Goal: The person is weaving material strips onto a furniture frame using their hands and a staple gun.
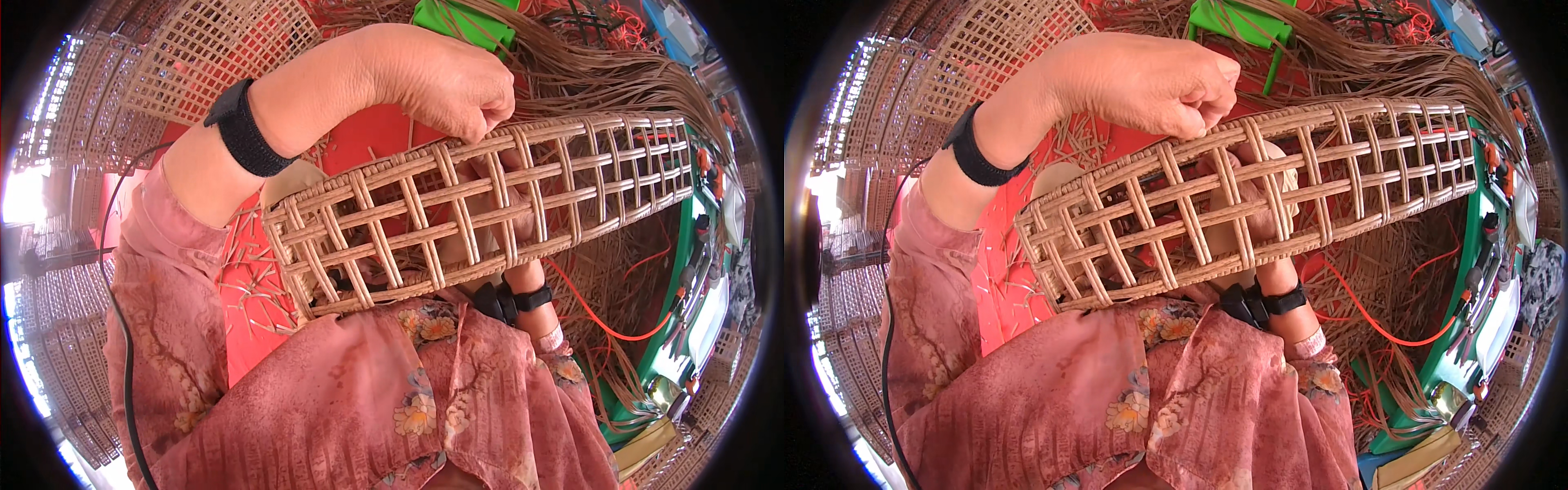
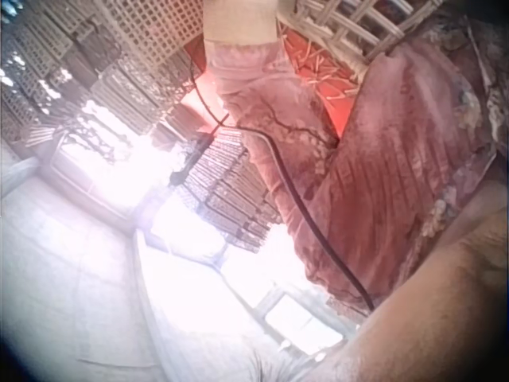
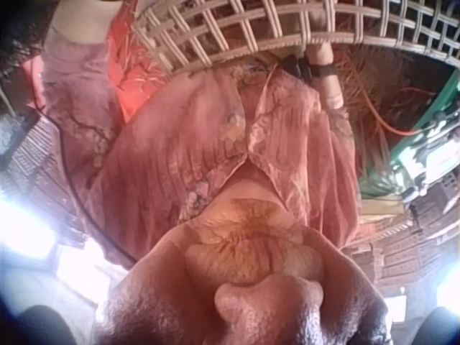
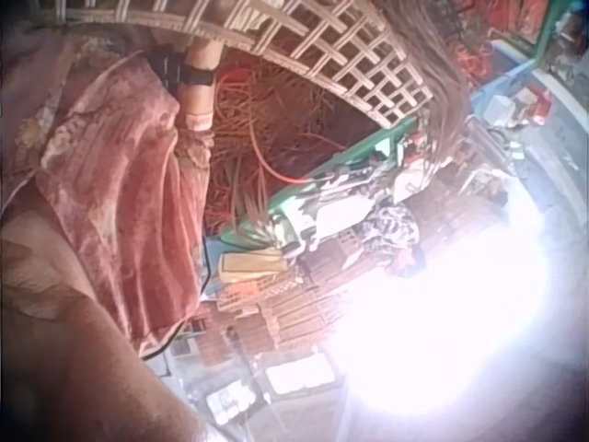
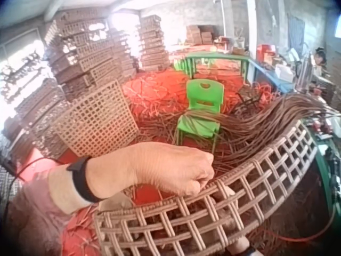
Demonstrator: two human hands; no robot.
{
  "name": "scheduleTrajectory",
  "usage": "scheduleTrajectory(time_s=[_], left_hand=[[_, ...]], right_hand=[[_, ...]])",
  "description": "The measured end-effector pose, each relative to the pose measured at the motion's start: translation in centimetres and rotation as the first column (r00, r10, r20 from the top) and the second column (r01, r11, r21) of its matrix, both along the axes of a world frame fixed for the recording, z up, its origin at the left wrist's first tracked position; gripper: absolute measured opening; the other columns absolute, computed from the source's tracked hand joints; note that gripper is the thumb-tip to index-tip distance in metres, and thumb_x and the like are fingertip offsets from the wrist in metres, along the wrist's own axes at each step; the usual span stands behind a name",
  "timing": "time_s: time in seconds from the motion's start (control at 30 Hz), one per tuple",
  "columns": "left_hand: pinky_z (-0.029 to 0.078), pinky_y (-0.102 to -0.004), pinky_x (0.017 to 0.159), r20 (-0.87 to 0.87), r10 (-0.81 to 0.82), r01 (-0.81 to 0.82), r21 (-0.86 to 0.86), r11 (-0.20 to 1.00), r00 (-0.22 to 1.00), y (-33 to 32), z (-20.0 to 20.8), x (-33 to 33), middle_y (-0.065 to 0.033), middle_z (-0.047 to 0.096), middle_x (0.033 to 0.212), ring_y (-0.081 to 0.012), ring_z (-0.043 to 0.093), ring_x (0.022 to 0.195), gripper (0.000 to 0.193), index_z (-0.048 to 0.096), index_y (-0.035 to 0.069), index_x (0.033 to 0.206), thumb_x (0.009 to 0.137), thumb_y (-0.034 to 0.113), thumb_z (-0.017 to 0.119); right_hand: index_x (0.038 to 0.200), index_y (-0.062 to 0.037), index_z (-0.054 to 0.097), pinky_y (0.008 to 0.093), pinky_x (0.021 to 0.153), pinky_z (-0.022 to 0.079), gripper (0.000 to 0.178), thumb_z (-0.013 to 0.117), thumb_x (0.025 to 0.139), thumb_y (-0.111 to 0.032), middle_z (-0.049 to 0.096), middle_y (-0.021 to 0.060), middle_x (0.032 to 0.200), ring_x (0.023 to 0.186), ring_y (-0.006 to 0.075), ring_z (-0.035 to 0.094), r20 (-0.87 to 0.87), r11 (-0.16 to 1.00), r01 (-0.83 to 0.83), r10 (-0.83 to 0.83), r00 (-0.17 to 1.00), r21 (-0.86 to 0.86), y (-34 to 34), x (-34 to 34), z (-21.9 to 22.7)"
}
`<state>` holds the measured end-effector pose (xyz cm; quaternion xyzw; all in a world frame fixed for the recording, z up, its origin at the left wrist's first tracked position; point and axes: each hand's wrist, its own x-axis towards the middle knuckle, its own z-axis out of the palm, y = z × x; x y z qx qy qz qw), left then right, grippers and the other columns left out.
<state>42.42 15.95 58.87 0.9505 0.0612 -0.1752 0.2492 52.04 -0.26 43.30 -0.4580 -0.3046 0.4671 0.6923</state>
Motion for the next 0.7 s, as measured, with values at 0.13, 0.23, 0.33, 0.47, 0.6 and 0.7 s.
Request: scheduleTrajectory(time_s=[0.13, 0.23, 0.33, 0.47, 0.6, 0.7], left_hand=[[0.044, -0.0363, 0.065, 0.134, 0.095, -0.074, -0.149, 0.986, 0.987, 0.2, -0.9, -1.3, -0.0107, 0.054, 0.076, -0.0242, 0.056, 0.071, 0.022, 0.059, -0.003, 0.077, 0.078, 0.018, 0.065], [0.045, -0.0360, 0.065, 0.258, 0.193, -0.164, -0.130, 0.978, 0.947, -0.7, -1.0, -2.4, -0.0118, 0.056, 0.078, -0.0247, 0.057, 0.072, 0.025, 0.060, -0.002, 0.078, 0.078, 0.022, 0.068], [0.047, -0.0366, 0.066, 0.315, 0.386, -0.386, -0.066, 0.920, 0.867, -2.7, -1.2, -3.4, -0.0126, 0.060, 0.078, -0.0270, 0.060, 0.072, 0.023, 0.062, 0.001, 0.081, 0.079, 0.023, 0.069], [0.049, -0.0395, 0.068, 0.489, 0.356, -0.448, 0.081, 0.890, 0.796, -5.0, -1.8, -4.3, -0.0128, 0.061, 0.077, -0.0313, 0.062, 0.074, 0.017, 0.064, 0.002, 0.083, 0.083, 0.018, 0.066], [0.050, -0.0397, 0.067, 0.571, 0.279, -0.434, 0.153, 0.888, 0.772, -6.2, -2.0, -4.9, -0.0121, 0.061, 0.079, -0.0309, 0.063, 0.076, 0.012, 0.066, 0.002, 0.086, 0.084, 0.014, 0.066], [0.050, -0.0398, 0.067, 0.595, 0.259, -0.429, 0.162, 0.889, 0.760, -6.8, -2.2, -5.2, -0.0116, 0.062, 0.083, -0.0307, 0.064, 0.077, 0.011, 0.068, 0.003, 0.091, 0.084, 0.012, 0.066]], right_hand=[[0.089, 0.0019, 0.070, 0.0305, 0.053, 0.047, 0.019, 0.063, 0.089, -0.016, 0.064, 0.0086, 0.071, 0.062, 0.0157, 0.060, 0.389, 0.977, 0.031, -0.112, 0.915, 0.210, 0.8, 0.3, 0.3], [0.090, 0.0019, 0.070, 0.0299, 0.052, 0.046, 0.019, 0.062, 0.091, -0.015, 0.063, 0.0074, 0.070, 0.061, 0.0149, 0.059, 0.394, 0.984, 0.044, -0.109, 0.913, 0.171, 1.0, 0.2, 0.2], [0.117, -0.0011, 0.059, 0.0288, 0.086, 0.052, 0.023, 0.059, 0.096, -0.011, 0.064, 0.0062, 0.105, 0.096, 0.0151, 0.060, 0.362, 0.981, -0.180, 0.195, 0.912, -0.076, 0.2, 2.0, -1.5], [0.127, -0.0016, 0.056, 0.0300, 0.089, 0.052, 0.034, 0.059, 0.097, -0.016, 0.062, 0.0083, 0.114, 0.099, 0.0157, 0.060, 0.274, 0.987, -0.156, 0.138, 0.952, 0.043, 0.1, 1.1, -2.1], [0.096, 0.0007, 0.069, 0.0263, 0.053, 0.046, 0.020, 0.063, 0.092, -0.017, 0.062, 0.0037, 0.072, 0.063, 0.0105, 0.057, 0.232, 0.981, 0.005, -0.051, 0.971, 0.192, 0.7, 0.0, -0.9], [0.092, -0.0014, 0.071, 0.0259, 0.050, 0.045, 0.020, 0.065, 0.090, -0.020, 0.061, 0.0025, 0.068, 0.059, 0.0108, 0.057, 0.501, 0.977, 0.116, -0.192, 0.844, 0.178, 0.6, 0.2, -1.5]])
